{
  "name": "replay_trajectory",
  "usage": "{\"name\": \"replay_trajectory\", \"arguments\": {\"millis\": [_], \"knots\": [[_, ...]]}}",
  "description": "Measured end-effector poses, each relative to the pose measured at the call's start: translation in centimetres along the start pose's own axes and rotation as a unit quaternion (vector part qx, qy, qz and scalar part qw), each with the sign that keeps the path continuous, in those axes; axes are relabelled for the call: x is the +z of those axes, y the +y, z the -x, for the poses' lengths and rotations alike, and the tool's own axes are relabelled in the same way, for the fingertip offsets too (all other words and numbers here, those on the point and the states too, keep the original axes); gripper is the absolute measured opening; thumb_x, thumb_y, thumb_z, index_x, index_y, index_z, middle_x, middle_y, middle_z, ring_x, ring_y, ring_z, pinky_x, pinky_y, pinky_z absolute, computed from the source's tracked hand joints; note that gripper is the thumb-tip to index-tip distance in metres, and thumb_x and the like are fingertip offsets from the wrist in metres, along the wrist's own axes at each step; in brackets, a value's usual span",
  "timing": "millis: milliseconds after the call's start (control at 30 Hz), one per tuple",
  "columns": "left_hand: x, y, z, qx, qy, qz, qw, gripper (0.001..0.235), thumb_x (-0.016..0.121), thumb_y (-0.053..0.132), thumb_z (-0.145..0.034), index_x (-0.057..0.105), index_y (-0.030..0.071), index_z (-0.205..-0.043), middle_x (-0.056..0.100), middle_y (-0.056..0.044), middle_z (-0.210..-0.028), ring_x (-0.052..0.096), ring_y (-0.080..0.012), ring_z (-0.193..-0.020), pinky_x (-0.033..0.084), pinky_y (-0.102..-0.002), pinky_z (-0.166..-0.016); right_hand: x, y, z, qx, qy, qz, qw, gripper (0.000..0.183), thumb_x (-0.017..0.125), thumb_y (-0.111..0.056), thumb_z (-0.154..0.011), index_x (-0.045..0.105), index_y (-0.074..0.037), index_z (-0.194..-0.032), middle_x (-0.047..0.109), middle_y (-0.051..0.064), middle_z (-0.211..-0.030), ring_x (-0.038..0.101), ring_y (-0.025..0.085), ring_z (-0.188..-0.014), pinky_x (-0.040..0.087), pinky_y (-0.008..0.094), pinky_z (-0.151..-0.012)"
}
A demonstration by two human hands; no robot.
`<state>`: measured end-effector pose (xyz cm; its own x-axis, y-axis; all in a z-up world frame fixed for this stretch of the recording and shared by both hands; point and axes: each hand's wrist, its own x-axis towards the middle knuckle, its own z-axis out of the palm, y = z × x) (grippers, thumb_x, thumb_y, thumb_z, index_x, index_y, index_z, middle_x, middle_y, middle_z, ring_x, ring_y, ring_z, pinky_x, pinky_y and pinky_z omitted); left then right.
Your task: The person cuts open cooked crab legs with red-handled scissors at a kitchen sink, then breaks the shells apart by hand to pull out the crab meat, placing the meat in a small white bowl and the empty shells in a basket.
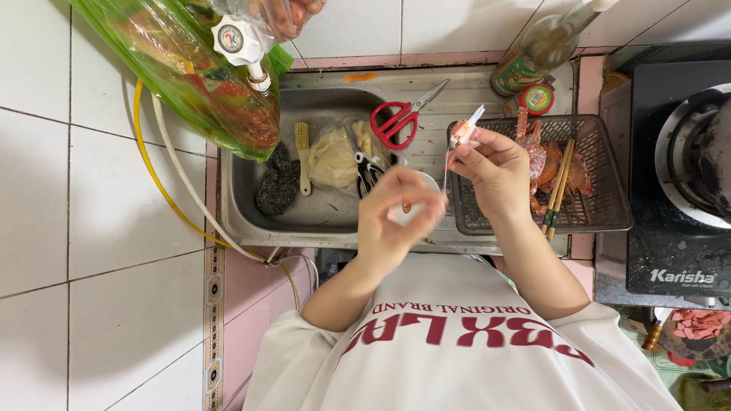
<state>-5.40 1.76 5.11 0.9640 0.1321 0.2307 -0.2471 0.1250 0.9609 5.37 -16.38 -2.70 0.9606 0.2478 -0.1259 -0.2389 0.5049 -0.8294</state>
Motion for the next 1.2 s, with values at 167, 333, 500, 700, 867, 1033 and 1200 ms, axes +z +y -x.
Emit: {"name": "replay_trajectory", "arguments": {"millis": [167, 333, 500, 700, 867, 1033, 1200], "knots": [[-0.3, 6.4, 2.5, -0.034, -0.196, 0.129, 0.971, 0.011, 0.084, 0.010, -0.094, 0.077, 0.011, -0.104, 0.058, 0.002, -0.100, 0.058, -0.0072, -0.092, 0.045, -0.022, -0.085, -0.6, 0.0, -0.3, 0.018, -0.006, -0.018, 1.000, 0.025, 0.069, 0.007, -0.097, 0.068, 0.001, -0.122, 0.074, 0.014, -0.117, 0.076, 0.025, -0.099, 0.065, 0.038, -0.087], [0.8, 8.6, 6.6, -0.058, -0.366, 0.192, 0.909, 0.010, 0.078, 0.026, -0.110, 0.074, 0.021, -0.117, 0.054, 0.006, -0.108, 0.056, -0.0035, -0.097, 0.045, -0.017, -0.091, -0.7, 0.2, -0.2, 0.021, -0.011, -0.006, 1.000, 0.026, 0.069, 0.007, -0.098, 0.068, 0.001, -0.123, 0.074, 0.015, -0.116, 0.076, 0.025, -0.100, 0.065, 0.037, -0.087], [2.4, 5.2, 11.3, -0.113, -0.461, 0.244, 0.845, 0.039, 0.043, 0.043, -0.127, 0.042, 0.006, -0.142, 0.044, -0.003, -0.132, 0.044, -0.0170, -0.129, 0.034, -0.025, -0.118, -0.4, -0.1, -0.1, 0.016, -0.006, -0.001, 1.000, 0.026, 0.070, 0.007, -0.096, 0.068, 0.001, -0.121, 0.074, 0.015, -0.116, 0.075, 0.025, -0.100, 0.065, 0.038, -0.088], [-1.9, 7.8, 8.8, -0.043, -0.496, 0.216, 0.840, 0.041, 0.037, 0.033, -0.123, 0.044, -0.001, -0.144, 0.040, -0.006, -0.138, 0.044, -0.0221, -0.127, 0.036, -0.029, -0.115, -1.4, 0.0, 0.5, -0.033, -0.034, 0.056, 0.997, 0.026, 0.073, 0.008, -0.097, 0.071, 0.001, -0.122, 0.074, 0.014, -0.115, 0.071, 0.021, -0.100, 0.060, 0.034, -0.090], [-2.8, 7.1, 2.3, 0.130, -0.337, -0.114, 0.925, 0.018, 0.065, 0.018, -0.105, 0.063, 0.014, -0.123, 0.059, 0.001, -0.123, 0.058, -0.0180, -0.118, 0.043, -0.034, -0.104, 0.8, -2.7, 1.7, -0.049, -0.052, 0.151, 0.986, 0.023, 0.072, 0.006, -0.095, 0.072, 0.002, -0.117, 0.074, 0.011, -0.114, 0.070, 0.017, -0.105, 0.058, 0.031, -0.095], [-3.1, 2.8, -7.0, 0.243, -0.075, -0.433, 0.865, 0.041, 0.083, 0.021, -0.092, 0.069, 0.015, -0.129, 0.067, -0.001, -0.118, 0.061, -0.0246, -0.111, 0.050, -0.041, -0.096, 1.8, -4.3, 2.5, -0.118, -0.096, 0.291, 0.944, 0.019, 0.074, 0.003, -0.094, 0.072, 0.004, -0.113, 0.073, 0.009, -0.112, 0.069, 0.016, -0.105, 0.056, 0.029, -0.095], [-3.0, -0.8, -7.2, 0.238, -0.152, -0.442, 0.851, 0.021, 0.081, 0.020, -0.090, 0.074, 0.016, -0.110, 0.068, 0.002, -0.104, 0.063, -0.0198, -0.101, 0.049, -0.039, -0.086, 2.6, -5.3, 2.6, -0.222, -0.088, 0.516, 0.822, 0.022, 0.084, -0.004, -0.085, 0.076, -0.002, -0.106, 0.075, 0.008, -0.102, 0.071, 0.020, -0.094, 0.056, 0.031, -0.083]]}}
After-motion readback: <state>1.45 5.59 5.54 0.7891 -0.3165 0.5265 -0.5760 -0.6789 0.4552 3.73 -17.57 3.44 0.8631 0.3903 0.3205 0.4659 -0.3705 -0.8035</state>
